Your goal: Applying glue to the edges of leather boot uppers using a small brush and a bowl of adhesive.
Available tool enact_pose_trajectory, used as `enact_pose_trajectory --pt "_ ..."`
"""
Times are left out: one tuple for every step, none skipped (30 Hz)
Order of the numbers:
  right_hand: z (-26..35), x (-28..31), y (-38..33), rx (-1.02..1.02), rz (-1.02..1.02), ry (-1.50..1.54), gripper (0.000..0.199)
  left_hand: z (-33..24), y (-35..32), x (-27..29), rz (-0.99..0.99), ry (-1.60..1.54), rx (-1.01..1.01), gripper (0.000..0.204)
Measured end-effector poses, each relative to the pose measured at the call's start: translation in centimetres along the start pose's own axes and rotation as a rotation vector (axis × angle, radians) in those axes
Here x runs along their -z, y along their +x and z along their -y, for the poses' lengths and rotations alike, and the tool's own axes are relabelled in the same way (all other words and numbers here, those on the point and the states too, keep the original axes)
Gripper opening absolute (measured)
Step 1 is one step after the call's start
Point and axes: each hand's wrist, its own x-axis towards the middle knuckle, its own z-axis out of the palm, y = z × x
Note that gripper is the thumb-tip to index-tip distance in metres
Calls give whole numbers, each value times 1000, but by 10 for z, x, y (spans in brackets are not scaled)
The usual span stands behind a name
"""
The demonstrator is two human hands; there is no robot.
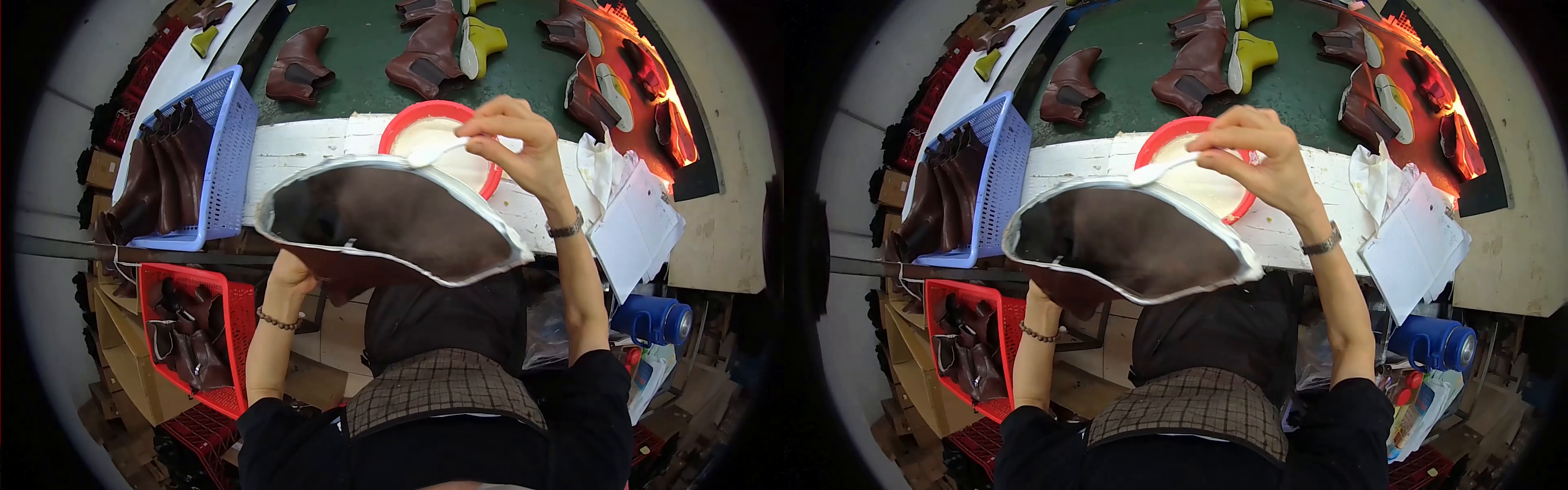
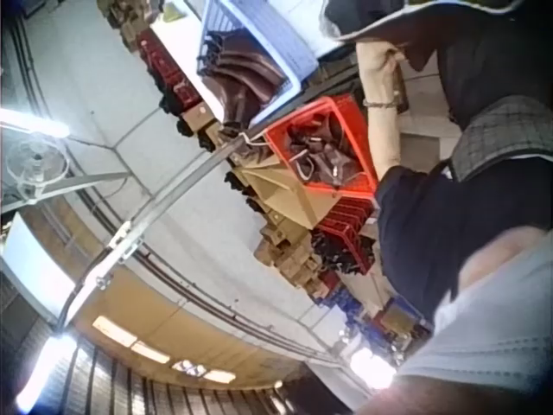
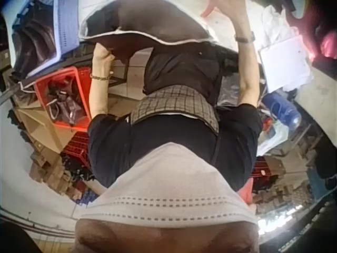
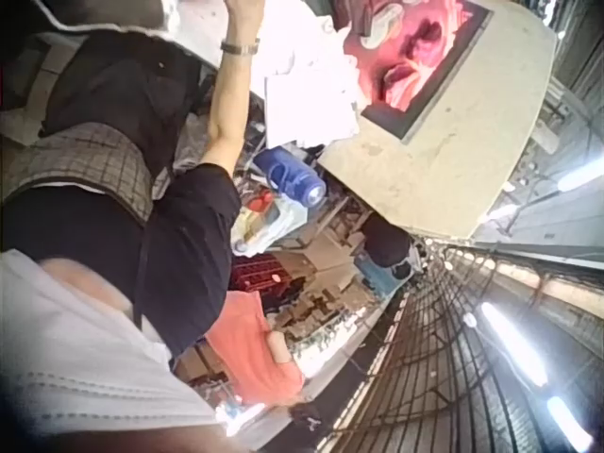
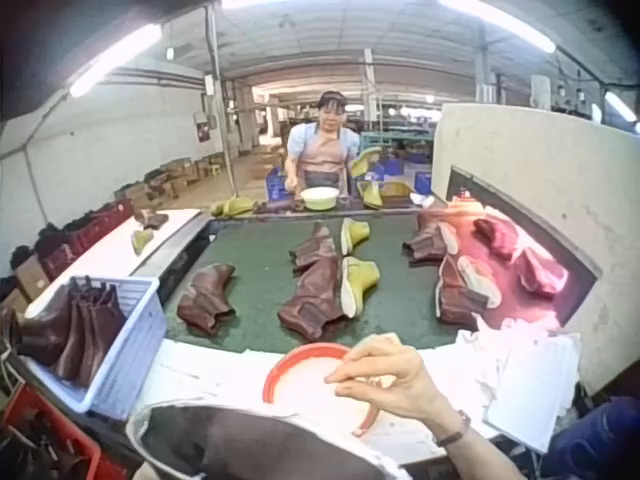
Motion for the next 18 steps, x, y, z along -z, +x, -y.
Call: enact_pose_trajectory --pt "1 1 -8 -78 -9 -12 17 -1 1 10 -2 1 -7 32" --pt "1 2 -14 -154 -18 -25 17 -1 6 32 54 -3 -7 32" --pt "3 3 -20 -142 -21 -22 17 -3 11 60 114 -5 -12 33" --pt "2 3 -26 -169 -56 -39 16 -4 19 87 179 -8 -16 33" --pt "-2 -1 -30 -190 -89 -42 14 -7 24 110 234 -9 -30 34" --pt "-5 -3 -35 -173 -88 -41 14 -7 29 120 296 -14 -38 36" --pt "-5 -2 -41 -230 -112 34 13 -4 30 112 185 0 -85 41" --pt "-8 -2 -46 -286 -134 112 12 -4 32 102 192 -4 -99 41" --pt "-14 -2 -51 -272 -135 109 12 -8 31 84 211 8 -102 48" --pt "-18 -5 -53 -358 -261 140 10 -15 27 75 221 22 -115 55" --pt "-25 -8 -54 -445 -385 173 12 -18 39 82 237 167 -115 62" --pt "-37 -7 -63 -437 -377 176 12 -28 42 59 191 131 -20 80" --pt "-51 -3 -70 -509 -431 121 16 -35 45 33 142 64 -25 85" --pt "-63 1 -79 -579 -488 61 21 -42 57 19 244 9 -31 84" --pt "-75 2 -91 -627 -460 5 23 -45 69 3 259 -36 -54 83" --pt "-85 0 -104 -673 -437 -55 25 -51 83 -10 281 -79 -77 82" --pt "-93 -6 -116 -687 -415 -65 24 -60 102 -10 331 -99 -68 81" --pt "-99 -11 -125 -702 -393 -76 24 -68 126 -5 383 -118 -57 80"
